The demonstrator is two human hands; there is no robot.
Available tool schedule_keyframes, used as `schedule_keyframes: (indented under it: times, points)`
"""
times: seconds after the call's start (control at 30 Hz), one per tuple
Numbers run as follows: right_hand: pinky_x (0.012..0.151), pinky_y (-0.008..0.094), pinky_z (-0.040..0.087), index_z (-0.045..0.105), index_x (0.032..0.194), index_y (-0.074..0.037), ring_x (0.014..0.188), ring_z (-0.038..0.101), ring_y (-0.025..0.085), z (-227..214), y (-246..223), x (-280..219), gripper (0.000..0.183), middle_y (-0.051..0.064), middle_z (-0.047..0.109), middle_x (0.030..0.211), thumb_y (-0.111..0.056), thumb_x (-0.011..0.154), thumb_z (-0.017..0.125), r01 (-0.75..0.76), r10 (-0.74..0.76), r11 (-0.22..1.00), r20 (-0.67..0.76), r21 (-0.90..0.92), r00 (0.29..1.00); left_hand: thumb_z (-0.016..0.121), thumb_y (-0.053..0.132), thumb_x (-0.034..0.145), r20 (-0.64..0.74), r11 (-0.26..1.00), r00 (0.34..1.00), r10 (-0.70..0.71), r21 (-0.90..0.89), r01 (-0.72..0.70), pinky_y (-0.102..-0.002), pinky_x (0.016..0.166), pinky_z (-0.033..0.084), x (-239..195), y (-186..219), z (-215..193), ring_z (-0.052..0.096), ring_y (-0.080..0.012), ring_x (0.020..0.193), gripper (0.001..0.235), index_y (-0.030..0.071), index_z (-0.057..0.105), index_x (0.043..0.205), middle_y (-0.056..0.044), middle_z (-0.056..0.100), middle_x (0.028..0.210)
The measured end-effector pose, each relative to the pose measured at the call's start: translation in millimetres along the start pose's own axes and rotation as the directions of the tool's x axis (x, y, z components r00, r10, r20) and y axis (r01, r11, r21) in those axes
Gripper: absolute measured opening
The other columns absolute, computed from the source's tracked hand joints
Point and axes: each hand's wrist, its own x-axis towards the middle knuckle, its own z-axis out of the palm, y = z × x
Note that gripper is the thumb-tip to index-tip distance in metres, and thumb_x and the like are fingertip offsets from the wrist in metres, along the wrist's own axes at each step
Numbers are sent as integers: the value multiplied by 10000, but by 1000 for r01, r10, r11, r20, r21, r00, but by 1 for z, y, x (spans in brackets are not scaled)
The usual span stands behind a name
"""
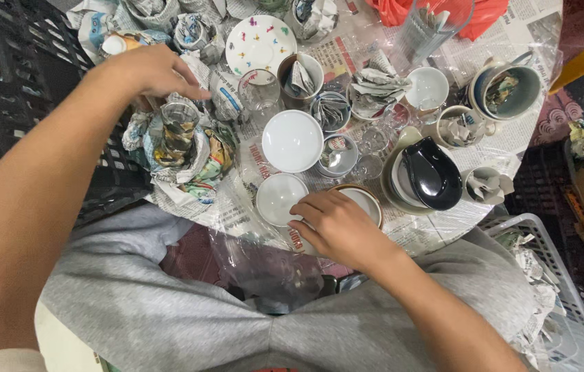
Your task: The person sits cross-legged on the floor and wraps individual ceramic bowls and plates with newspaper. They fold the paper around each item and place the wrapped dishes into a nearby black crate.
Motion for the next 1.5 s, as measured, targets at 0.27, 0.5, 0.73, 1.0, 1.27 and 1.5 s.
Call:
schedule_keyframes:
  times: [0.27,0.5,0.73,1.0,1.27,1.5]
  points:
    - [858,433,524,704,984,-6,937,682,326,-1,-2,-3,208,129,710,994,-179,876,741,1,-2,1000,17,5,1000,641,388,1140,-561,875,676,477,228,-427,-463,896,545,-108,28,-34,704,-413,976,367,78,747,1307,-255,723,1064]
    - [882,434,519,713,1002,-23,969,673,324,-8,-2,5,224,120,714,1003,-198,865,739,-12,9,998,-39,-69,999,735,74,983,-728,510,298,617,83,-856,-338,856,602,-230,76,35,744,-211,967,84,69,730,1066,-73,745,1071]
    - [900,428,505,731,1047,-34,958,670,317,-12,0,5,245,122,717,985,-210,877,746,-71,67,992,-42,-100,997,731,96,919,-666,523,484,568,-162,-837,-345,755,580,-212,93,119,731,-257,872,130,45,746,1037,-93,741,995]
    - [941,452,483,716,1024,-17,1103,632,325,-19,8,3,233,128,701,1068,-127,821,750,-88,76,992,-124,-95,989,731,95,886,-752,604,565,338,-288,-743,-435,1014,492,-206,102,231,609,-327,1186,224,57,717,1107,-109,643,1220]
    - [1037,492,453,722,1076,-56,1250,573,340,-29,24,8,254,106,679,1195,-35,823,739,-148,54,941,-297,-305,953,738,172,856,-693,726,575,435,-107,-679,-618,1154,258,-203,81,271,355,-418,1423,365,99,695,1210,-170,506,1435]
    - [1082,489,396,731,1135,-65,1277,547,337,-36,56,33,292,108,672,1244,-50,845,744,-180,61,887,-279,-424,958,716,151,881,-667,702,580,468,-119,-703,-632,1182,212,-204,69,277,327,-400,1477,367,100,683,1243,-164,489,1481]
